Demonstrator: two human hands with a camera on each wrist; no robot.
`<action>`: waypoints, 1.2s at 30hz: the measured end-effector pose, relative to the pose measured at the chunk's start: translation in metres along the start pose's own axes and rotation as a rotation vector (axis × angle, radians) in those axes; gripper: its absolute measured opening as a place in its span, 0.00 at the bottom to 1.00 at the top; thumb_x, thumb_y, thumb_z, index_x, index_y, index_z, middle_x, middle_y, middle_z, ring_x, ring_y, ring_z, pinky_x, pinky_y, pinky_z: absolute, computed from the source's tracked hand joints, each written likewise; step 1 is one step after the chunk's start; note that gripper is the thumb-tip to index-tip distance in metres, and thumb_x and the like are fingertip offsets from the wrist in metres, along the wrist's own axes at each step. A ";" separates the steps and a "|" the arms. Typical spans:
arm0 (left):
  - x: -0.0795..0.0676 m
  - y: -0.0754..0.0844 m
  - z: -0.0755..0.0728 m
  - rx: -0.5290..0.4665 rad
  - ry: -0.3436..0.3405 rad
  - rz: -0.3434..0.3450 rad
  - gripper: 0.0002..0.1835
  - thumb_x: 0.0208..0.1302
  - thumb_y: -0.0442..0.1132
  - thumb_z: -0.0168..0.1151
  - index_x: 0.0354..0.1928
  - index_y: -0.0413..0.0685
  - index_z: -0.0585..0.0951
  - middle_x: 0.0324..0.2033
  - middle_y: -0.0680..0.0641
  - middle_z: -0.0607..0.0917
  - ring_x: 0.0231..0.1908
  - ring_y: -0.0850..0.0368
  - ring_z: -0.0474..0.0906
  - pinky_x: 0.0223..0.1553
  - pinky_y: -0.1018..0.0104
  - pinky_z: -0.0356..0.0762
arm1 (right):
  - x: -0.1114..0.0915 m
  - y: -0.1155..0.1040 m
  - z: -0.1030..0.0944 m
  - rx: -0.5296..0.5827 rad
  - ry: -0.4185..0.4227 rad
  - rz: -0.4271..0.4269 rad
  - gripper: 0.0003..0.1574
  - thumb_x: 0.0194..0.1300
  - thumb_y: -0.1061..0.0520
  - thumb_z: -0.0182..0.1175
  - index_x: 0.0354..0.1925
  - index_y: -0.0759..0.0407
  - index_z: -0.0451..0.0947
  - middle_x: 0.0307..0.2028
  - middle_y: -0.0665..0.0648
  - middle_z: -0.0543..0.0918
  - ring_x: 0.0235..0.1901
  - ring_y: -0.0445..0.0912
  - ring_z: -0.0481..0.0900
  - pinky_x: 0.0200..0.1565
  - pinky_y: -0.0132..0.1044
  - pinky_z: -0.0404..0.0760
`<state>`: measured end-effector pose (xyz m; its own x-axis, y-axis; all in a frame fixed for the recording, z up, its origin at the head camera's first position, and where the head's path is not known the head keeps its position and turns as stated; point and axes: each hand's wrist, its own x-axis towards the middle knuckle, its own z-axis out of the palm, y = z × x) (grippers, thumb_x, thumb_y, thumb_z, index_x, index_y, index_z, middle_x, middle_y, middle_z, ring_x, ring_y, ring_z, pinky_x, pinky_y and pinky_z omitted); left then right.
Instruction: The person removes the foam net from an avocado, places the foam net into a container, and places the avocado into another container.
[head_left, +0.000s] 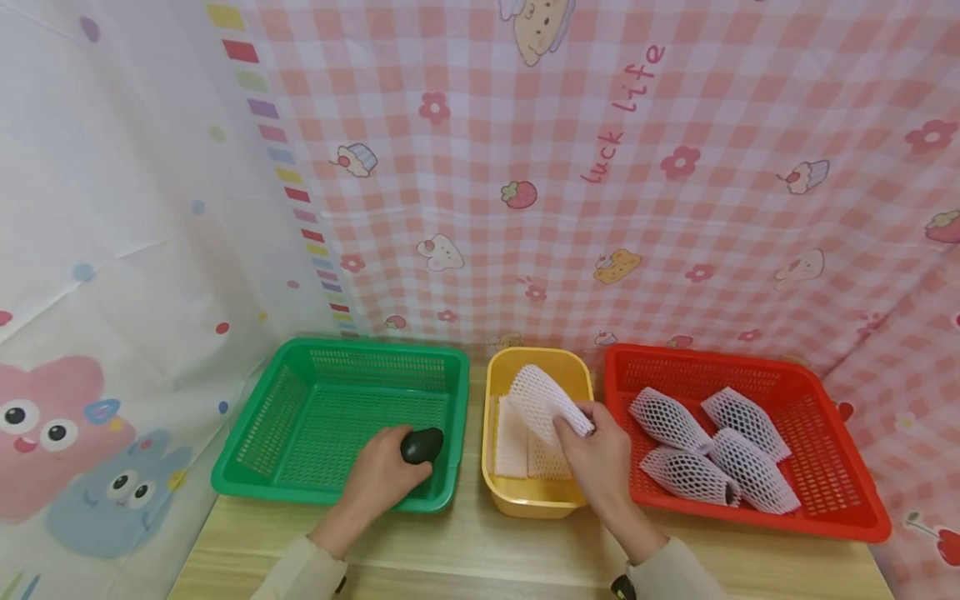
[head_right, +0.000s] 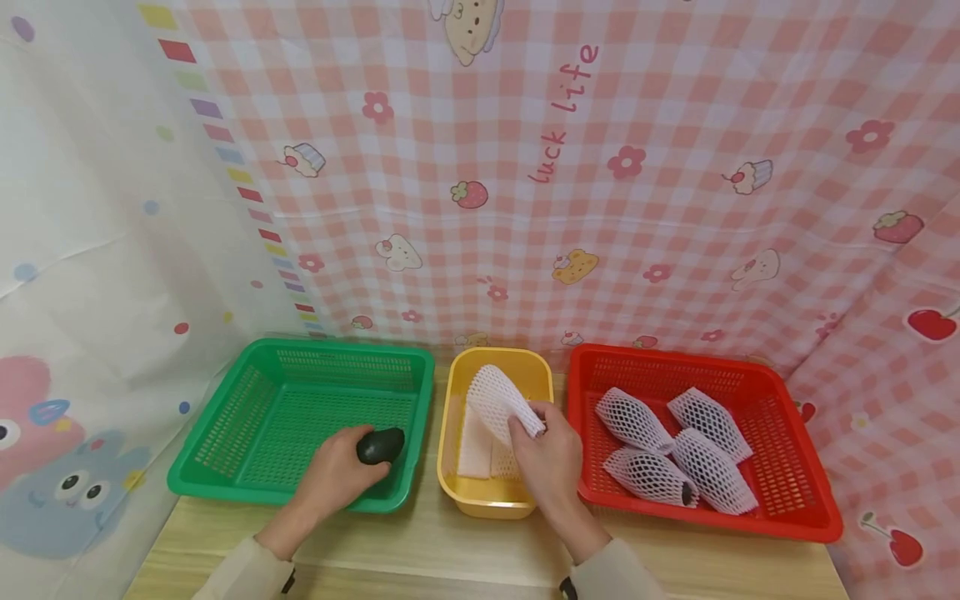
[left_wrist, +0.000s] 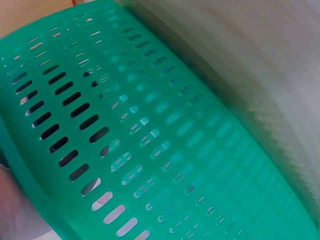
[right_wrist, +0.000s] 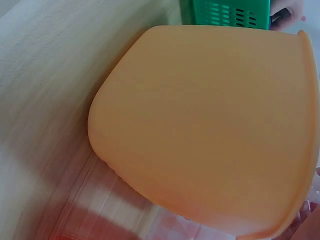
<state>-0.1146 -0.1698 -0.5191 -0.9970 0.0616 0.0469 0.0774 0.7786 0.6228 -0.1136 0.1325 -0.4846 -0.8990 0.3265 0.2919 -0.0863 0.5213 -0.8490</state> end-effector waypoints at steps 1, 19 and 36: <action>0.000 0.000 0.000 0.002 -0.007 -0.003 0.32 0.52 0.41 0.75 0.59 0.31 0.82 0.48 0.35 0.86 0.43 0.44 0.83 0.42 0.49 0.83 | 0.001 0.000 0.001 -0.009 0.000 0.001 0.14 0.60 0.59 0.75 0.44 0.64 0.85 0.36 0.61 0.89 0.31 0.53 0.83 0.34 0.43 0.82; 0.004 -0.005 0.003 0.044 -0.091 -0.045 0.32 0.50 0.41 0.75 0.56 0.29 0.82 0.43 0.36 0.86 0.38 0.47 0.83 0.36 0.51 0.83 | 0.011 -0.007 0.028 -0.162 0.000 0.076 0.20 0.63 0.49 0.74 0.48 0.60 0.86 0.39 0.61 0.90 0.36 0.59 0.86 0.39 0.57 0.80; 0.007 -0.004 0.001 0.068 -0.165 -0.082 0.34 0.51 0.42 0.77 0.58 0.28 0.81 0.43 0.34 0.86 0.37 0.47 0.82 0.35 0.52 0.82 | 0.004 -0.009 0.014 -0.204 -0.349 0.008 0.21 0.67 0.42 0.70 0.49 0.55 0.85 0.41 0.54 0.89 0.38 0.47 0.87 0.40 0.46 0.84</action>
<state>-0.1222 -0.1718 -0.5223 -0.9865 0.0934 -0.1345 0.0011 0.8250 0.5651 -0.1228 0.1181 -0.4821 -0.9941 0.0623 0.0890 -0.0234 0.6775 -0.7352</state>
